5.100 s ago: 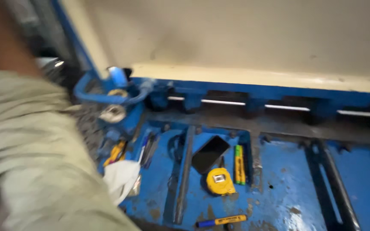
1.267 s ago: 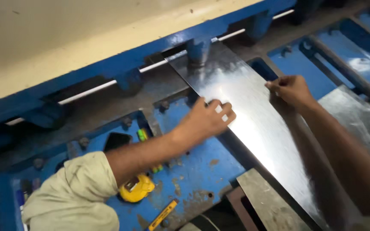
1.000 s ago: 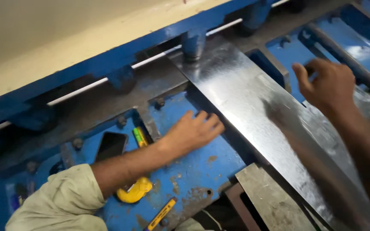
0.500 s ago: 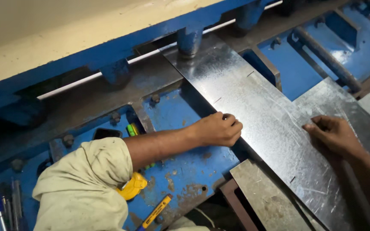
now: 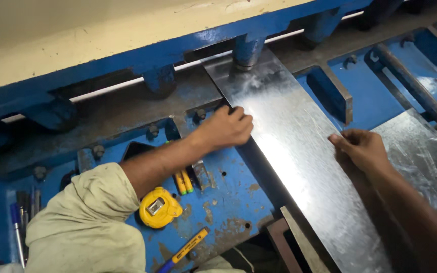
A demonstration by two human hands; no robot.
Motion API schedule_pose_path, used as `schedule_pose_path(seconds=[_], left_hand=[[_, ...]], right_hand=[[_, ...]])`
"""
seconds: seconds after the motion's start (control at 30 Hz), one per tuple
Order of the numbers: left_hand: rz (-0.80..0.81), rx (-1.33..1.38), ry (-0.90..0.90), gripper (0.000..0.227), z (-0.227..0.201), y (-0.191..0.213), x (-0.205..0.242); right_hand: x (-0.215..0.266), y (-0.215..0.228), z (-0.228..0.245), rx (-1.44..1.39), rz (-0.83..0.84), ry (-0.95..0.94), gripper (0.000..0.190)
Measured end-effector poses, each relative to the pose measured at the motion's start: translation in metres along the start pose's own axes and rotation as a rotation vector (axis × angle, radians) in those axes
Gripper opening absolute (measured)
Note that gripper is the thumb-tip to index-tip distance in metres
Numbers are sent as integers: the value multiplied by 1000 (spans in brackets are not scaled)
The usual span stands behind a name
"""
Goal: The person positions rectangular metal sheets under a guillotine shear blade, aligning them with the cutting edge. They operate the machine to cut the sheets into smaller pieces, then remove the cut sections and stack them on a nearby surface. The person repeats this process with multiple sheets, occasionally using a tape measure to verify dimensions.
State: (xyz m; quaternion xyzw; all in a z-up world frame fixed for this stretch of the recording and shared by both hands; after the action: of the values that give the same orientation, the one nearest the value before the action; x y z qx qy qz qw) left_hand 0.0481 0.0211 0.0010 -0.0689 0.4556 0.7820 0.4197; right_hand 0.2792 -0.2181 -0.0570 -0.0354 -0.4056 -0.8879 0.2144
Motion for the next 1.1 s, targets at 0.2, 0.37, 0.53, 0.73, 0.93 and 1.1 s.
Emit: schedule_pose_path(seconds=[0.2,0.37,0.53,0.73,0.93,1.1], left_hand=[[98,-149,160,15,30,-18,11],[174,-143,199,19,23,-31,10],[219,-201,314,34,30,-39,10],[264,-156,281,40,33,-56,15],[309,-187,282,39,45,-71,20],[262,-175,379,42,55,-61,22]], right_hand=[[-24,-29,53,-125,0,45,34],[-39,-37,72,-22,90,20,37],[-58,-43,25,126,353,43,75],[-83,-61,-35,-519,420,110,80],[-85,-66,-22,-564,396,66,78],[-52,-62,1,-433,386,-41,77]])
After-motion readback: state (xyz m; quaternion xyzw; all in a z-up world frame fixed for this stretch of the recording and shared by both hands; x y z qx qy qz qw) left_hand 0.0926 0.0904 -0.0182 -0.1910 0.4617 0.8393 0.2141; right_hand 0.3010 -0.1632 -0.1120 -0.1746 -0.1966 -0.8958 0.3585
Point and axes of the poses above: each hand's wrist, its own x-axis away from the middle knuckle, its own y-axis out of the back of the hand, z = x × y, the point moved 9 cm from there along -x, towards the middle knuckle, and after that the axes turned 7 degrees about -y, right-handed, at the moved point
